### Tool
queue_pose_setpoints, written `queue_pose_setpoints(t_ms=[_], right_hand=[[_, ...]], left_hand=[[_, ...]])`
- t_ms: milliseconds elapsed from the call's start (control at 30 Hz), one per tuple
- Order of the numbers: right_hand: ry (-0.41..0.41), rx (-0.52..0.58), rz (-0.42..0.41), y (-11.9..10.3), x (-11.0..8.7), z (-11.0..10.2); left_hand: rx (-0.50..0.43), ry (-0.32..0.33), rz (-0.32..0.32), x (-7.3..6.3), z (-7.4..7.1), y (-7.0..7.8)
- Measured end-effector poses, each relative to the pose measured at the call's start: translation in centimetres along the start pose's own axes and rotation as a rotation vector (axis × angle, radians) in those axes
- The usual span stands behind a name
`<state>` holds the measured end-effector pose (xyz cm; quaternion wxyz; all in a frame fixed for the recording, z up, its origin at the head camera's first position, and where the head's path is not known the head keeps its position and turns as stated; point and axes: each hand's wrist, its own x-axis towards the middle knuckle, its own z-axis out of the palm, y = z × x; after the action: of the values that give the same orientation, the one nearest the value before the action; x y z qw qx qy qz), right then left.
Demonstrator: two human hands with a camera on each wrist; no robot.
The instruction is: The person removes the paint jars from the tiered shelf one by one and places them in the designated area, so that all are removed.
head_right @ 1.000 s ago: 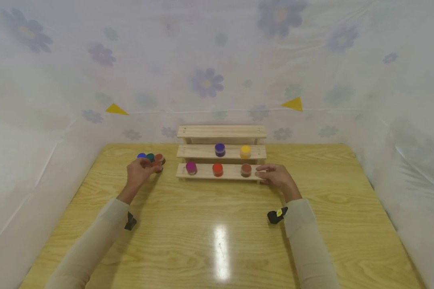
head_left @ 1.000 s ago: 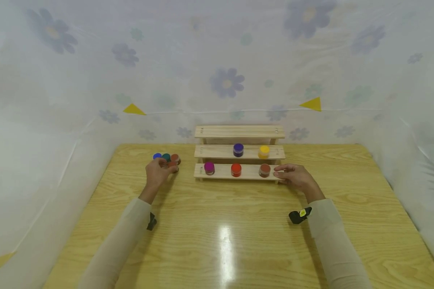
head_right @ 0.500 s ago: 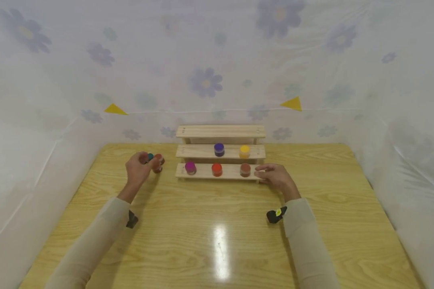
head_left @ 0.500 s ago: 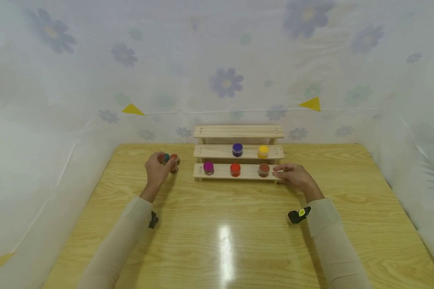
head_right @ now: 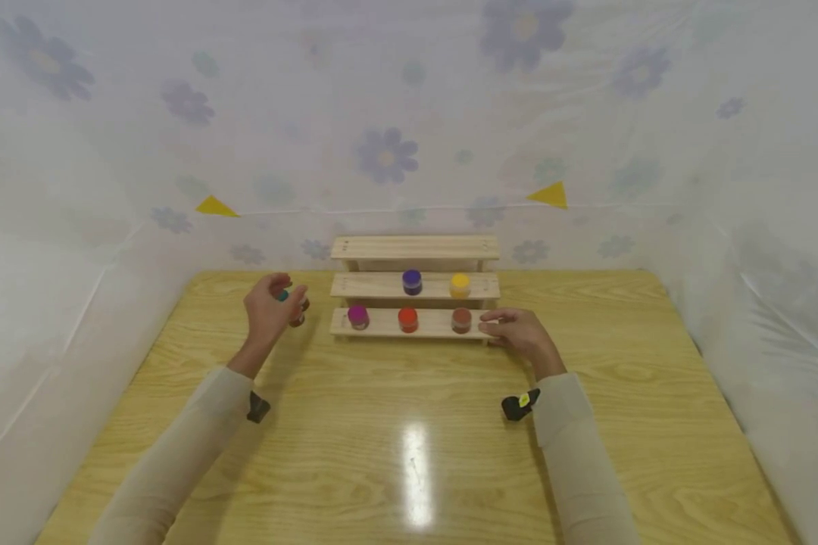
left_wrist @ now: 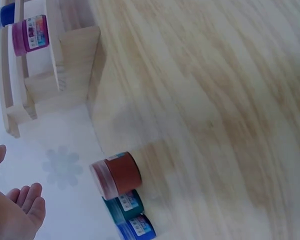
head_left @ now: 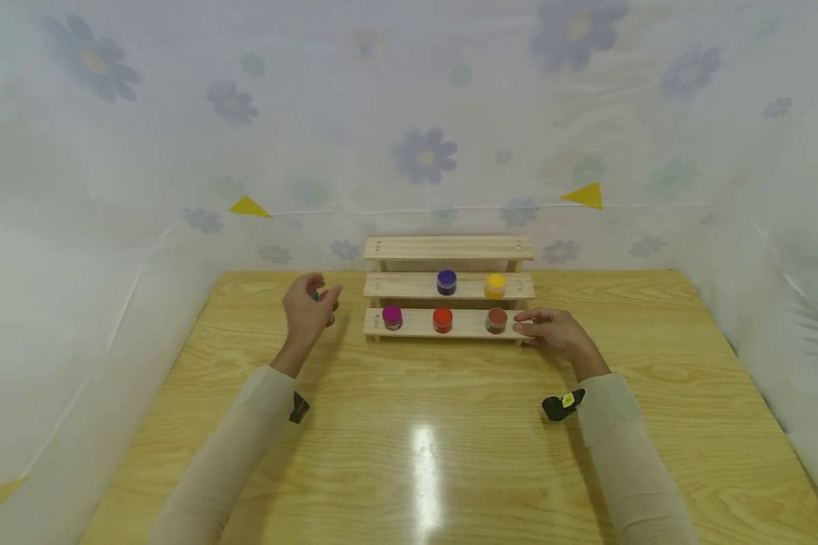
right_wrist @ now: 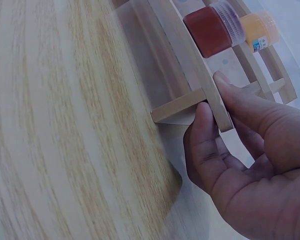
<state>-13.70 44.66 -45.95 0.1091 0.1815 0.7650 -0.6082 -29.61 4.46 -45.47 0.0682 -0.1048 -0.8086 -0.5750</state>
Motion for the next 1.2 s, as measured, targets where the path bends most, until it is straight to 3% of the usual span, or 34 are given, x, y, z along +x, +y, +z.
queue_pose_setpoints(t_ms=[233, 600, 700, 1033, 1200], right_hand=[[0.01, 0.0, 0.002, 0.2, 0.1, 0.0], [0.015, -0.013, 0.001, 0.2, 0.1, -0.1], [0.013, -0.021, 0.0, 0.3, 0.2, -0.1], [0.015, -0.036, -0.007, 0.2, 0.0, -0.2], [0.015, -0.028, -0.008, 0.2, 0.0, -0.1]], left_hand=[[0.054, 0.049, 0.094, 0.0, 1.2, 1.0], [0.019, 0.095, 0.245, -0.1, 3.0, 2.5], [0.007, 0.097, 0.259, -0.2, 3.5, 3.0], [-0.007, 0.084, 0.221, -0.6, 5.4, 4.9], [-0.047, 0.06, 0.282, -0.7, 6.4, 5.4]])
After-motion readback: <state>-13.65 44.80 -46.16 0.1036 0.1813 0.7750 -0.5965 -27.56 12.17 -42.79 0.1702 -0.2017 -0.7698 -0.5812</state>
